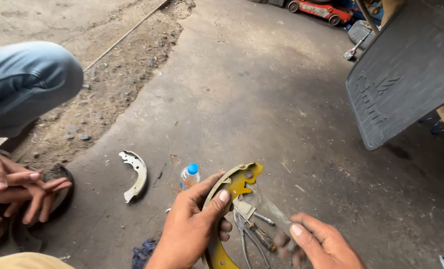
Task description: The recorder is repairing or assembling drum brake components.
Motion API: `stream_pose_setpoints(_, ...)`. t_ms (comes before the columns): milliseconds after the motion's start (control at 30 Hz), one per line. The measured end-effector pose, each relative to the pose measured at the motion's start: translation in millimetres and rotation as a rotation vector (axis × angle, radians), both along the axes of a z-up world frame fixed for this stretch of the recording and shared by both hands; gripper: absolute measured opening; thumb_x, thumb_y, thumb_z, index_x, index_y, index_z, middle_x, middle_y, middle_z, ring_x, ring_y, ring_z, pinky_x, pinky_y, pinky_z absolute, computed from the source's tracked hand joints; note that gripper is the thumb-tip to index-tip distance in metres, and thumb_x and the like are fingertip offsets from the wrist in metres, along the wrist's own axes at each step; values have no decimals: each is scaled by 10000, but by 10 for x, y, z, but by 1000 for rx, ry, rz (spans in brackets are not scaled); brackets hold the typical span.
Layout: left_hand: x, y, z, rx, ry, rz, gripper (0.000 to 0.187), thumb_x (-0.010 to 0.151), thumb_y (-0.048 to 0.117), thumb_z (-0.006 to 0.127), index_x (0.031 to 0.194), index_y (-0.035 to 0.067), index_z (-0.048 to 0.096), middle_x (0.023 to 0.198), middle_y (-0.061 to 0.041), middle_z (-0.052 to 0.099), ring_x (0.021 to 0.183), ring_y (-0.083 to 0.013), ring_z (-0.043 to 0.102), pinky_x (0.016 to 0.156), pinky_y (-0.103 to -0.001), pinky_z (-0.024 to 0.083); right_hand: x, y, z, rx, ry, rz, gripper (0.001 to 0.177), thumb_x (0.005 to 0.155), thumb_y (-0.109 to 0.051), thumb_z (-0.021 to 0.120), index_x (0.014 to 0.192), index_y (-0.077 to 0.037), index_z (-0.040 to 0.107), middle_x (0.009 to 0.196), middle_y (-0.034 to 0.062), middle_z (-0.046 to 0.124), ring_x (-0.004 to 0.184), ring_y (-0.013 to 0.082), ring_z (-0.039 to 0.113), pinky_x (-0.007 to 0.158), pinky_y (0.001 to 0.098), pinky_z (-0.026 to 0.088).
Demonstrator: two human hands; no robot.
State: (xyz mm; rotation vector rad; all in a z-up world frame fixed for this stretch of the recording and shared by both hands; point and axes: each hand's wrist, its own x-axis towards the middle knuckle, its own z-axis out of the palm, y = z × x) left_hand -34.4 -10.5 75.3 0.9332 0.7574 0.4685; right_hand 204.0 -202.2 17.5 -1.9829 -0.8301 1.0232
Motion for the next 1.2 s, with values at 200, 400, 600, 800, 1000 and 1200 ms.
stream_pose_setpoints(200,3,-29,95,88,12,-47,517,905,206,684,1418,143,679,711,-19,645,497,-112,573,456,-269,498,-329,118,173,-52,117,-192,391,997,-383,577,1240,-106,707,755,126,676,658,185,649,627,367,544)
stream_pose_setpoints(400,-37,-44,267,106,94,-101,470,910,231,713,1374,158,728,625,-11,583,470,-106,540,435,-277,451,-232,-5,88,-44,-101,-130,419,1008,-439,536,993,-61,717,578,16,529,498,90,513,488,279,437)
stream_pose_setpoints(600,7,-67,173,65,52,-92,459,903,217,695,1355,142,724,602,-9,559,461,-111,529,425,-282,431,-195,-12,-6,11,24,-207,384,986,-379,555,907,-26,682,538,27,465,459,119,461,447,306,391)
stream_pose_setpoints(800,42,-102,216,86,123,-96,461,897,234,734,1352,162,727,583,-27,574,454,-119,528,426,-289,429,-103,21,237,-170,9,-42,497,1004,-493,471,955,-51,693,577,79,602,507,155,554,511,331,488)
stream_pose_setpoints(1000,128,-227,267,148,96,-143,465,882,213,733,1342,146,734,602,-11,594,467,-114,534,440,-290,440,-369,333,787,228,-263,43,438,988,-288,576,1292,7,689,1170,163,742,1103,220,707,930,351,539)
stream_pose_setpoints(1200,134,-213,337,184,187,-157,467,884,250,751,1342,162,732,611,-13,629,468,-112,544,448,-294,445,-624,574,790,269,-137,-268,410,878,-130,739,1253,27,689,1105,188,787,1008,220,807,835,353,631)
